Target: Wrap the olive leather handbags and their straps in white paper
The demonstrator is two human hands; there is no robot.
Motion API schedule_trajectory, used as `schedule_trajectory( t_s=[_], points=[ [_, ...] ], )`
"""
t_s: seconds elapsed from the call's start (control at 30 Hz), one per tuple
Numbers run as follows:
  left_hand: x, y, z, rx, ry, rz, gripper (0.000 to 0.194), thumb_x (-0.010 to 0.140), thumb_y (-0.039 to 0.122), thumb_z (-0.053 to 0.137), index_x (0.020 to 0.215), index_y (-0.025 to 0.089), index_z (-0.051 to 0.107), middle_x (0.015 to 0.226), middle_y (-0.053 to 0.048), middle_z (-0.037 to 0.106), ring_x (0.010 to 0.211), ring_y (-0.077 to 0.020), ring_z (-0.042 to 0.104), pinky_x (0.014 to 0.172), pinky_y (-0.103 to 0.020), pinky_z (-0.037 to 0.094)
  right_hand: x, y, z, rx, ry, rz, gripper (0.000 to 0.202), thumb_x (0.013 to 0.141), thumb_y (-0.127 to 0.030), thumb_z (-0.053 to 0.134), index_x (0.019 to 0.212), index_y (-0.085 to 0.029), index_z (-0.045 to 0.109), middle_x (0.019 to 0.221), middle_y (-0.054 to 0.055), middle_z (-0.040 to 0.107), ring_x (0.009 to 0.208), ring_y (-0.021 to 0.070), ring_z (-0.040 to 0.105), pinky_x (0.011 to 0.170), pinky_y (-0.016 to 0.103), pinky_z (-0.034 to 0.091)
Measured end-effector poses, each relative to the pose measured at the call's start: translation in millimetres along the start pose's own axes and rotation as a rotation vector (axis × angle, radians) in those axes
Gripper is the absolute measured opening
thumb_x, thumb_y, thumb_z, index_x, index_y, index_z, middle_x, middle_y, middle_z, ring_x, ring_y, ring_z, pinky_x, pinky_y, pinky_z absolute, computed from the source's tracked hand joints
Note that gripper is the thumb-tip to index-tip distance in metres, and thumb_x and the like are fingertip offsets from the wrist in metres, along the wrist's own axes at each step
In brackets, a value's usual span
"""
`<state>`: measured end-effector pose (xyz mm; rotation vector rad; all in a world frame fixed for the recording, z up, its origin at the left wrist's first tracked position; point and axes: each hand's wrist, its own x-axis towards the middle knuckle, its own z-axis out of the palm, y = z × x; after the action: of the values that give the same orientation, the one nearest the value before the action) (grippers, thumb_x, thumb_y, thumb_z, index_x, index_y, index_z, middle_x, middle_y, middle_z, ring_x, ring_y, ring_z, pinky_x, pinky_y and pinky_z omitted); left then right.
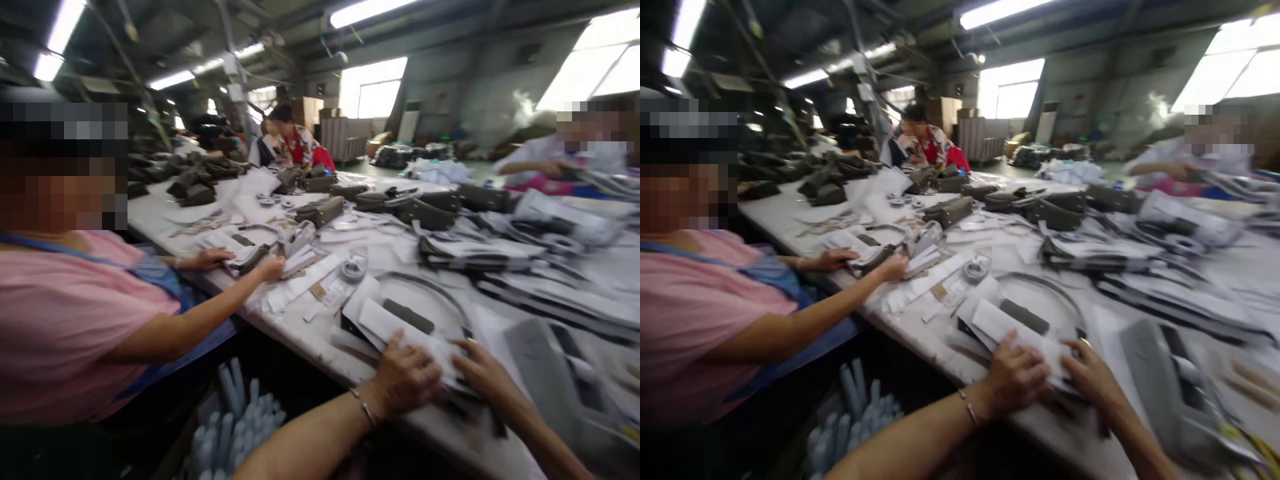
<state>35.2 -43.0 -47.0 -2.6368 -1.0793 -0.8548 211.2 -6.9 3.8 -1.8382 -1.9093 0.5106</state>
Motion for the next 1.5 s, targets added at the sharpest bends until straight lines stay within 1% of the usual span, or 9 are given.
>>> schedule_trajectory(
  t_s=[0.1, 0.23, 0.5, 0.67, 0.77, 0.93, 1.2, 1.37, 1.5],
  points=[
    [1.7, -2.7, -0.2, -0.151, -0.014, -0.051, 0.026, 0.097, 0.041, 0.050, 0.111, 0.023, 0.062, 0.110, -0.004, 0.069, 0.108, -0.0179, 0.061, 0.118, -0.051, 0.025, -5.1, 20.3, -25.4, -0.038, -0.073, 0.100, 0.030, 0.082, -0.039, 0.049, 0.088, -0.024, 0.074, 0.079, 0.005, 0.073, 0.078, 0.0258, 0.070, 0.072, 0.035, 0.054],
    [2.8, -4.5, 0.3, -0.209, -0.011, -0.056, 0.023, 0.097, 0.038, 0.052, 0.111, 0.024, 0.062, 0.111, -0.005, 0.068, 0.108, -0.0194, 0.061, 0.117, -0.056, 0.024, -12.9, -7.7, -33.3, -0.099, 0.163, 0.039, 0.036, 0.090, -0.047, 0.046, 0.099, -0.024, 0.072, 0.105, 0.009, 0.072, 0.096, 0.0272, 0.068, 0.086, 0.038, 0.051],
    [2.4, -16.9, -4.4, -0.187, -0.089, 0.048, 0.032, 0.094, 0.024, 0.049, 0.123, 0.014, 0.060, 0.125, -0.013, 0.065, 0.125, -0.0271, 0.053, 0.115, -0.051, 0.033, -11.3, -36.5, 37.9, 0.068, -0.058, -0.226, 0.048, 0.099, -0.041, 0.033, 0.129, -0.017, 0.063, 0.139, 0.012, 0.058, 0.134, 0.0262, 0.048, 0.116, 0.048, 0.032],
    [14.4, -66.0, -59.5, -0.213, -0.202, 0.009, 0.022, 0.098, 0.027, 0.048, 0.093, 0.017, 0.067, 0.094, -0.005, 0.071, 0.095, -0.0181, 0.065, 0.094, -0.033, 0.049, -14.8, -21.3, 53.5, -0.117, -0.073, -0.272, 0.050, 0.102, -0.043, 0.031, 0.142, -0.019, 0.051, 0.149, 0.010, 0.048, 0.141, 0.0259, 0.038, 0.118, 0.053, 0.027],
    [21.6, -102.6, -78.0, -0.109, -0.170, -0.124, 0.019, 0.094, 0.033, 0.058, 0.105, 0.019, 0.067, 0.111, -0.007, 0.070, 0.112, -0.0231, 0.060, 0.107, -0.043, 0.041, -19.4, -27.9, 52.4, -0.291, -0.041, -0.287, 0.055, 0.101, -0.046, 0.039, 0.147, -0.017, 0.043, 0.152, 0.012, 0.043, 0.142, 0.0277, 0.036, 0.118, 0.053, 0.024],
    [12.1, -129.7, -64.1, -0.113, -0.280, -0.180, 0.026, 0.095, 0.034, 0.058, 0.115, 0.020, 0.066, 0.124, -0.006, 0.067, 0.124, -0.0244, 0.055, 0.108, -0.040, 0.043, -19.9, -46.2, 47.1, -0.418, -0.063, -0.282, 0.056, 0.100, -0.047, 0.041, 0.145, -0.014, 0.046, 0.150, 0.017, 0.045, 0.140, 0.0310, 0.038, 0.116, 0.054, 0.027],
    [-18.2, -97.3, -58.9, -0.038, -0.324, -0.251, 0.034, 0.098, 0.031, 0.048, 0.128, 0.017, 0.057, 0.134, -0.012, 0.060, 0.130, -0.0258, 0.051, 0.102, -0.041, 0.047, -20.4, -69.8, 74.8, -0.370, -0.031, -0.521, 0.088, 0.084, -0.063, 0.061, 0.150, -0.012, 0.034, 0.152, 0.017, 0.042, 0.142, 0.0324, 0.034, 0.118, 0.055, 0.020],
    [13.2, -108.7, -81.6, -0.060, -0.338, -0.210, 0.028, 0.099, 0.025, 0.045, 0.121, 0.018, 0.061, 0.114, -0.008, 0.070, 0.103, -0.0201, 0.066, 0.091, -0.033, 0.048, -26.1, -62.2, 85.6, -0.416, 0.033, -0.541, 0.081, 0.088, -0.058, 0.059, 0.149, -0.010, 0.036, 0.154, 0.018, 0.039, 0.143, 0.0329, 0.032, 0.119, 0.055, 0.014],
    [49.6, -136.0, -60.6, -0.012, -0.387, -0.100, 0.029, 0.099, 0.030, 0.047, 0.122, 0.018, 0.060, 0.109, -0.009, 0.071, 0.103, -0.0203, 0.065, 0.093, -0.034, 0.043, -26.0, -63.7, 83.8, -0.432, 0.048, -0.525, 0.083, 0.088, -0.060, 0.058, 0.149, -0.009, 0.035, 0.153, 0.018, 0.039, 0.141, 0.0336, 0.034, 0.118, 0.055, 0.016]
  ],
)
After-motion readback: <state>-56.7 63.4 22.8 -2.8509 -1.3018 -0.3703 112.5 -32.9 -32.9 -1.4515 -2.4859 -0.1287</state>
